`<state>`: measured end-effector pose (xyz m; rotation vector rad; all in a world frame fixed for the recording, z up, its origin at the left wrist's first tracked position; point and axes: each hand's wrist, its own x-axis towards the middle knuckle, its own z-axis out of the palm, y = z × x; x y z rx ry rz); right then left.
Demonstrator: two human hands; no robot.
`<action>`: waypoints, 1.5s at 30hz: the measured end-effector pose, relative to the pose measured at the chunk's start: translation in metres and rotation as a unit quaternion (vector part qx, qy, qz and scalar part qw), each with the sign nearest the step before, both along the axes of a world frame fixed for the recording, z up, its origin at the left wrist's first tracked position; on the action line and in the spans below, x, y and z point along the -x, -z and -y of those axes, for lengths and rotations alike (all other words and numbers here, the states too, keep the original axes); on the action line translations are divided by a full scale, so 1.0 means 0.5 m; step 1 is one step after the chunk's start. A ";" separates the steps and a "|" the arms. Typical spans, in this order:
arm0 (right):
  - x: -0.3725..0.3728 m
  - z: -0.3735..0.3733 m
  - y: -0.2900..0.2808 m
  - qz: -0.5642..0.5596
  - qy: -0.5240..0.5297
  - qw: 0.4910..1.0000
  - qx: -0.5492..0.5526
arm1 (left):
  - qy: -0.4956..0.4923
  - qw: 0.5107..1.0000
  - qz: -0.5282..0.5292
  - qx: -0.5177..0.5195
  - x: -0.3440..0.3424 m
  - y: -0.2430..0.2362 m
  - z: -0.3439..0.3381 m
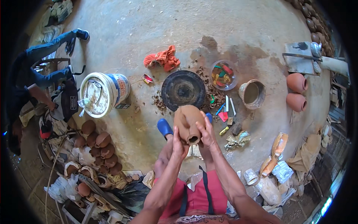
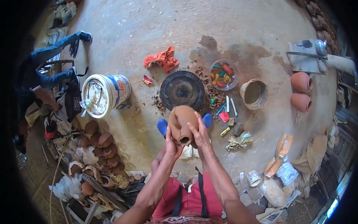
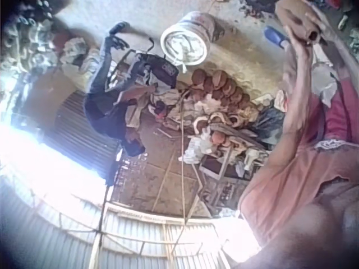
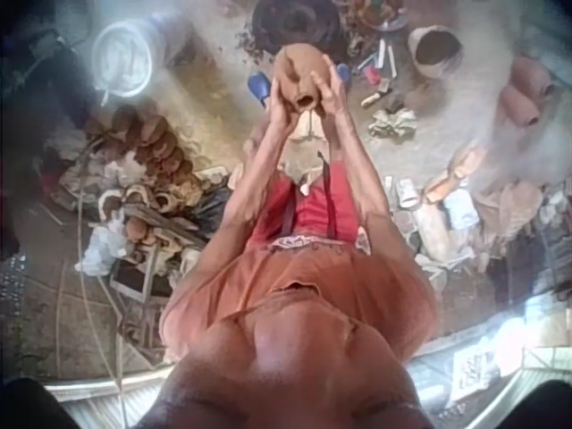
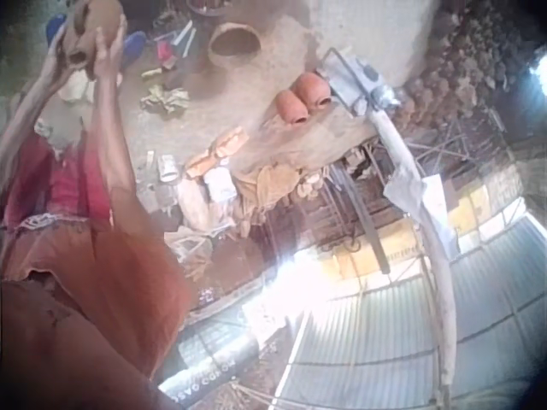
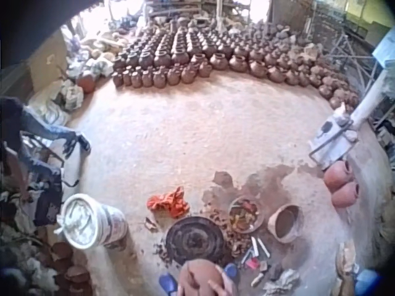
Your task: The person refines a clay vessel on a manual turntable, using various scrapers and a blue tool to smooth the exterior and trim the rim while by hand.
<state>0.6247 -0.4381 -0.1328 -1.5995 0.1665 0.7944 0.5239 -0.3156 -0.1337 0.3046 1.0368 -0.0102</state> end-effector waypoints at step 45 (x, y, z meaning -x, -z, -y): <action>-0.251 -0.020 0.756 0.262 -0.136 0.949 -0.107 | 0.061 0.784 0.243 -0.568 -0.107 0.737 -0.123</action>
